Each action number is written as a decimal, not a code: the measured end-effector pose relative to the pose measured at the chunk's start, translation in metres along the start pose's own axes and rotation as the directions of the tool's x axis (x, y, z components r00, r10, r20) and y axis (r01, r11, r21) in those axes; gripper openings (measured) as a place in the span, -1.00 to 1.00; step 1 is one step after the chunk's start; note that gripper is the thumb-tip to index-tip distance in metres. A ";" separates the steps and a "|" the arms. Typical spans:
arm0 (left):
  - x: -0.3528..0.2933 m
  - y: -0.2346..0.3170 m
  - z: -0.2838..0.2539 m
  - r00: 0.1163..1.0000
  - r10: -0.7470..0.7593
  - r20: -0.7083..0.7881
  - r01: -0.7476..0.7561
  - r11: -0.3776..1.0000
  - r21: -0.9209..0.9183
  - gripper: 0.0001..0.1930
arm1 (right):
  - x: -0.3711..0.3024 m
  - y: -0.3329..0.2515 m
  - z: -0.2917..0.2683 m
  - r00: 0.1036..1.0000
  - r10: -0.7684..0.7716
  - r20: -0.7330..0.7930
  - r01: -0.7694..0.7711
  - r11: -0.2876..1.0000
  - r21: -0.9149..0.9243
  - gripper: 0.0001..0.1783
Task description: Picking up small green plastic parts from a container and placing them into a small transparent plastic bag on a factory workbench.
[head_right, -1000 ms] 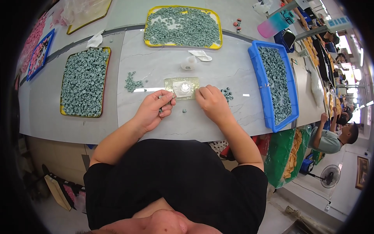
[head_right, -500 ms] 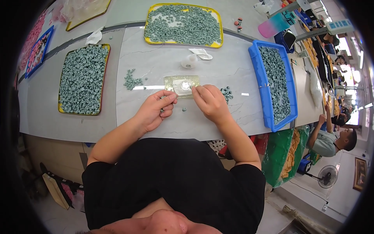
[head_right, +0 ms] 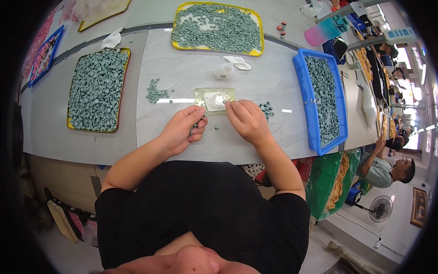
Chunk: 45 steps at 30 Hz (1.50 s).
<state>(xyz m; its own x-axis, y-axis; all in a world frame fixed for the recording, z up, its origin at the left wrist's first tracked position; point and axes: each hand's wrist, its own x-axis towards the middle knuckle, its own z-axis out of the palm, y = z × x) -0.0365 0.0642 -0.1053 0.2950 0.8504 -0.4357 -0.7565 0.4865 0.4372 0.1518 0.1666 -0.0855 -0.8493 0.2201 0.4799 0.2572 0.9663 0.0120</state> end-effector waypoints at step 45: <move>-0.009 0.005 -0.021 0.993 0.107 0.052 -0.109 0.993 0.037 -0.76 | 0.025 -0.058 0.030 0.881 0.449 -0.149 -0.295 0.768 0.569 -0.78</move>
<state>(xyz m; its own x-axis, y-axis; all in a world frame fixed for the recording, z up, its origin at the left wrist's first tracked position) -0.0554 0.0549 -0.1160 0.2421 0.9069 -0.3448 -0.7623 0.3977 0.5107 0.1012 0.1198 -0.1005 -0.5645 0.6077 0.5586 0.1860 0.7530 -0.6312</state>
